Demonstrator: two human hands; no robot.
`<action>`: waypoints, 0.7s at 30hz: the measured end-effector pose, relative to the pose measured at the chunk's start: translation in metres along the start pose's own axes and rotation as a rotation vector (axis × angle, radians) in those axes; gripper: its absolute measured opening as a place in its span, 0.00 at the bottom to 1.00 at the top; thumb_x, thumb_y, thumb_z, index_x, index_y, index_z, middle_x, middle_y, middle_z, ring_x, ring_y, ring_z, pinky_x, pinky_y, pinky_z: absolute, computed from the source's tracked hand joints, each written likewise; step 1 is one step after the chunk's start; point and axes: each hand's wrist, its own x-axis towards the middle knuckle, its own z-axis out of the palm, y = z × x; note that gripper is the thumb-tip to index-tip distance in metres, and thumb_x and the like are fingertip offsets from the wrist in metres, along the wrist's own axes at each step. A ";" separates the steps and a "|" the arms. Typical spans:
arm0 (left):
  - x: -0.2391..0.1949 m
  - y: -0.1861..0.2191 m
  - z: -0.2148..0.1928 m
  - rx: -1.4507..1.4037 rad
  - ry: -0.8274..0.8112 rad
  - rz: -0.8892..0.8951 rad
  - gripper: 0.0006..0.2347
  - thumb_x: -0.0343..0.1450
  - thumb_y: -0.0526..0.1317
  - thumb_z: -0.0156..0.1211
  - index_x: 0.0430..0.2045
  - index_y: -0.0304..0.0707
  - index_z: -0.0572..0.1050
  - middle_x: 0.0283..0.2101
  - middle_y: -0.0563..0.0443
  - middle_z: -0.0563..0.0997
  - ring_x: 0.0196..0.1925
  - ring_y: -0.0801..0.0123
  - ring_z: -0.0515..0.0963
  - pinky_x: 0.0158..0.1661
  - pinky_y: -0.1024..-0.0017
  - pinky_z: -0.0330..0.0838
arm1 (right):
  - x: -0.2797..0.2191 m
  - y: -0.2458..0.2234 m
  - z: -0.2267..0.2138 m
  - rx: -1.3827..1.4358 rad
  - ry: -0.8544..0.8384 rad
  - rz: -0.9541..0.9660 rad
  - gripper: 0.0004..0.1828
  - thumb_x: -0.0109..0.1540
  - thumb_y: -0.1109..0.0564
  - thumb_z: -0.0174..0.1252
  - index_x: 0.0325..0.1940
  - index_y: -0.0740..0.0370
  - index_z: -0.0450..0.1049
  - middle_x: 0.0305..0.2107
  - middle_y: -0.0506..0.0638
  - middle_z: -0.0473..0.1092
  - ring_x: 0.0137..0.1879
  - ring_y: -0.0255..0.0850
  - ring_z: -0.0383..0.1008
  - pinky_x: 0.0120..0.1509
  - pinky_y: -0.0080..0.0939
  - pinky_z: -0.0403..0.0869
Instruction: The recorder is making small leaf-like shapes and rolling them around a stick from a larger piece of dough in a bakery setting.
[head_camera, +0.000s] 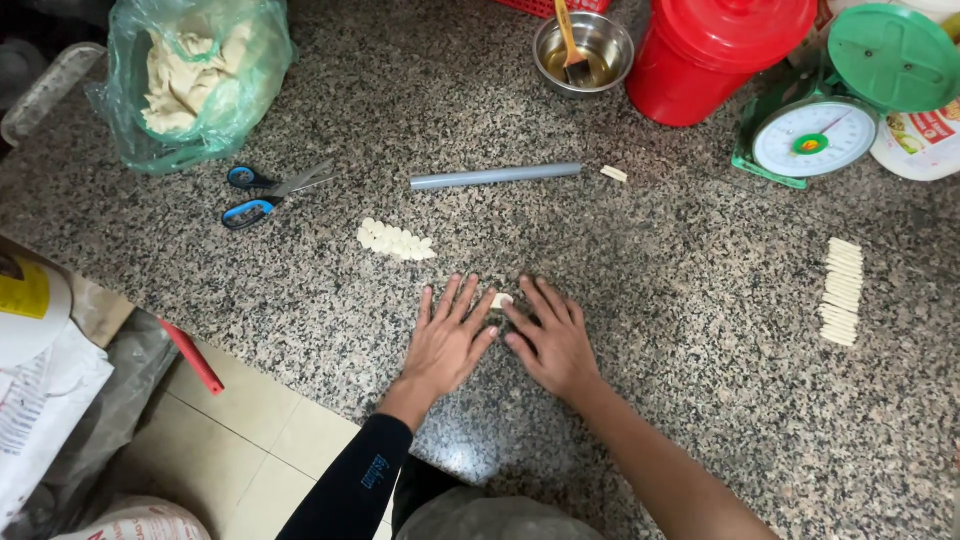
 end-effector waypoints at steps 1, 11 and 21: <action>-0.002 0.001 0.001 -0.001 0.000 -0.001 0.26 0.78 0.56 0.31 0.72 0.51 0.55 0.77 0.42 0.46 0.78 0.49 0.40 0.70 0.42 0.29 | 0.000 0.001 0.002 0.000 -0.002 -0.001 0.26 0.68 0.42 0.48 0.69 0.50 0.71 0.73 0.56 0.54 0.78 0.55 0.51 0.73 0.65 0.56; 0.010 0.000 -0.023 -0.049 0.009 -0.006 0.23 0.78 0.55 0.38 0.64 0.48 0.67 0.72 0.42 0.61 0.75 0.51 0.55 0.71 0.44 0.42 | 0.008 0.010 0.004 0.233 0.127 0.152 0.21 0.67 0.47 0.54 0.63 0.55 0.74 0.67 0.58 0.64 0.71 0.55 0.63 0.71 0.59 0.62; 0.154 -0.065 -0.040 0.055 0.381 0.007 0.23 0.71 0.37 0.57 0.64 0.38 0.69 0.67 0.40 0.70 0.72 0.49 0.64 0.69 0.47 0.53 | 0.071 0.058 -0.013 0.597 0.310 0.397 0.15 0.68 0.56 0.56 0.56 0.66 0.70 0.46 0.59 0.75 0.50 0.50 0.79 0.54 0.46 0.76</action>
